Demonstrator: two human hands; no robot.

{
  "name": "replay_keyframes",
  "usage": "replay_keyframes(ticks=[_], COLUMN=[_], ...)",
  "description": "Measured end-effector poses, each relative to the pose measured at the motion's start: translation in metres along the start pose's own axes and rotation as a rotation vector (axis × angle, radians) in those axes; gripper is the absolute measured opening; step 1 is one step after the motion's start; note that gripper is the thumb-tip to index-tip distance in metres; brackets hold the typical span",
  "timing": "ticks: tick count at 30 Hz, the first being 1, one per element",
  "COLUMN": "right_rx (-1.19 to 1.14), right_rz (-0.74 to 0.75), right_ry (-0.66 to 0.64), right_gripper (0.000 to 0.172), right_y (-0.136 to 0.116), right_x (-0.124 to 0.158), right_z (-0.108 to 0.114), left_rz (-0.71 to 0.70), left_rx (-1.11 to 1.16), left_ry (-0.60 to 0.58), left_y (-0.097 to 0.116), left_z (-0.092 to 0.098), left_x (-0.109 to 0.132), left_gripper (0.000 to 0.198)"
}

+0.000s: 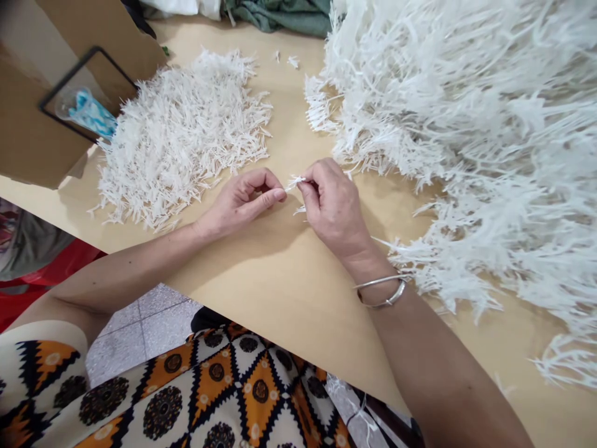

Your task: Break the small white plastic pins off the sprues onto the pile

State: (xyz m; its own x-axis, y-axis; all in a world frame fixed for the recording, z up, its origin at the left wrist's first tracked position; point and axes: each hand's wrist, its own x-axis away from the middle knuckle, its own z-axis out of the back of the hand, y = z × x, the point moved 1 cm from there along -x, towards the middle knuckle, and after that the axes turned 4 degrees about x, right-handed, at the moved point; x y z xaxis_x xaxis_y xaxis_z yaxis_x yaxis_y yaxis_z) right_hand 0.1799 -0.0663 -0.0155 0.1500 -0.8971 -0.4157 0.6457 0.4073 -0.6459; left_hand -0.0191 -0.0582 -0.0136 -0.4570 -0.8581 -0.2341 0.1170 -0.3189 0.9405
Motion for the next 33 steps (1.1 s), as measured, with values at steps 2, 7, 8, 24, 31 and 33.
replay_keyframes(ticks=[2, 7, 8, 24, 31, 33], right_rx=[-0.007, -0.17, -0.198, -0.207, -0.304, -0.298], right_rz=[-0.067, -0.329, -0.342, -0.232, -0.289, -0.283], right_ry=[0.04, 0.183, 0.168, 0.1, 0.039, 0.037], right_gripper=[0.009, 0.013, 0.012, 0.006, 0.002, 0.003], right_y=[0.01, 0.042, 0.044, -0.013, -0.017, -0.017], right_x=[-0.002, -0.008, -0.008, 0.012, 0.014, 0.015], right_z=[-0.002, 0.006, 0.008, -0.006, -0.01, -0.011], left_rz=[-0.029, -0.194, -0.19, -0.234, -0.231, -0.24], left_rx=[0.01, -0.073, -0.119, -0.708, -0.761, -0.77], left_ry=[-0.018, -0.088, -0.026, 0.216, 0.229, 0.213], left_y=[0.006, 0.02, 0.018, 0.001, 0.002, 0.004], left_z=[0.0, -0.003, -0.001, 0.0, 0.004, 0.005], left_x=[0.002, 0.005, 0.004, 0.001, -0.001, -0.002], left_gripper=[0.039, 0.028, 0.028, 0.038, 0.038, 0.037])
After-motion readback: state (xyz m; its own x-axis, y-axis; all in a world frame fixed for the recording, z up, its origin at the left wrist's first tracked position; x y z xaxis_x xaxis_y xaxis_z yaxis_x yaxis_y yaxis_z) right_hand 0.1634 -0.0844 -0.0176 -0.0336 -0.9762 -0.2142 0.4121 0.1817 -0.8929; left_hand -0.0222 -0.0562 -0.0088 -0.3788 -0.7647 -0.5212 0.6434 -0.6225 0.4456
